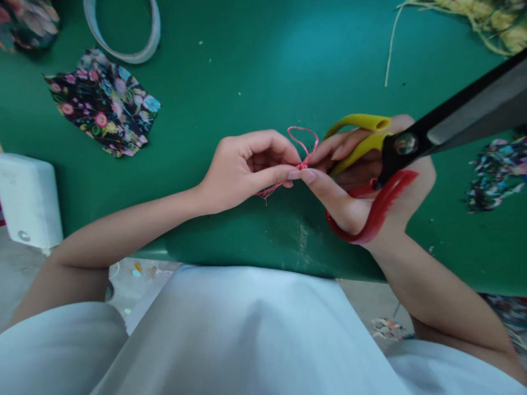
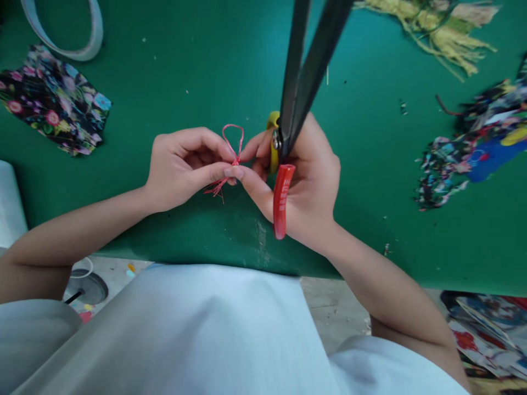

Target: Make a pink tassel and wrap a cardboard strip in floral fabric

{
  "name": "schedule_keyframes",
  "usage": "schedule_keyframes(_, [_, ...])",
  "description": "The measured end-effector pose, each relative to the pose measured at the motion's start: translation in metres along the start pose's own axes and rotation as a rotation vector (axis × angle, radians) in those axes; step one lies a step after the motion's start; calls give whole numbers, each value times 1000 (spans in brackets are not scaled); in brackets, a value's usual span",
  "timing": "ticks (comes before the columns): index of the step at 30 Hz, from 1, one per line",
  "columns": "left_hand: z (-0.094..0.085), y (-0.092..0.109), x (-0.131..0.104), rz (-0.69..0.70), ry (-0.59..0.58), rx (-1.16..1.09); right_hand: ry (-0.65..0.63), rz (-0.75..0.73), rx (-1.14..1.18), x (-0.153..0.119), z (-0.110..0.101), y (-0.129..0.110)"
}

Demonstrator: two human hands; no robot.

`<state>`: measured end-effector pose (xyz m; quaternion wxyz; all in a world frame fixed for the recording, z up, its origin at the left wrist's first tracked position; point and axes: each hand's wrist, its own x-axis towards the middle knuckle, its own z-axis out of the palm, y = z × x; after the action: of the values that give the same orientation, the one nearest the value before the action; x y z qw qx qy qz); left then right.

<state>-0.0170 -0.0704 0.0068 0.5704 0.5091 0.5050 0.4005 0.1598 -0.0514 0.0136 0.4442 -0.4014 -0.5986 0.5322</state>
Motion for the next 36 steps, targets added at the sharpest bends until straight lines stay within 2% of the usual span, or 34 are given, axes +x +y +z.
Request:
schedule_keyframes(10, [0, 0, 1, 25, 9, -14, -46, 20, 33, 2, -2, 1])
schedule_keyframes(15, [-2, 3, 2, -19, -29, -29, 3, -22, 24, 2, -4, 3])
schedule_keyframes(22, [-2, 3, 0, -23, -46, -55, 4, -38, 4, 1, -4, -2])
schedule_keyframes(31, [-1, 1, 0, -25, -36, -51, 32, 95, -67, -3, 0, -12])
schedule_keyframes(36, [-1, 0, -1, -18, -29, -55, 63, 95, -46, -4, 2, -11])
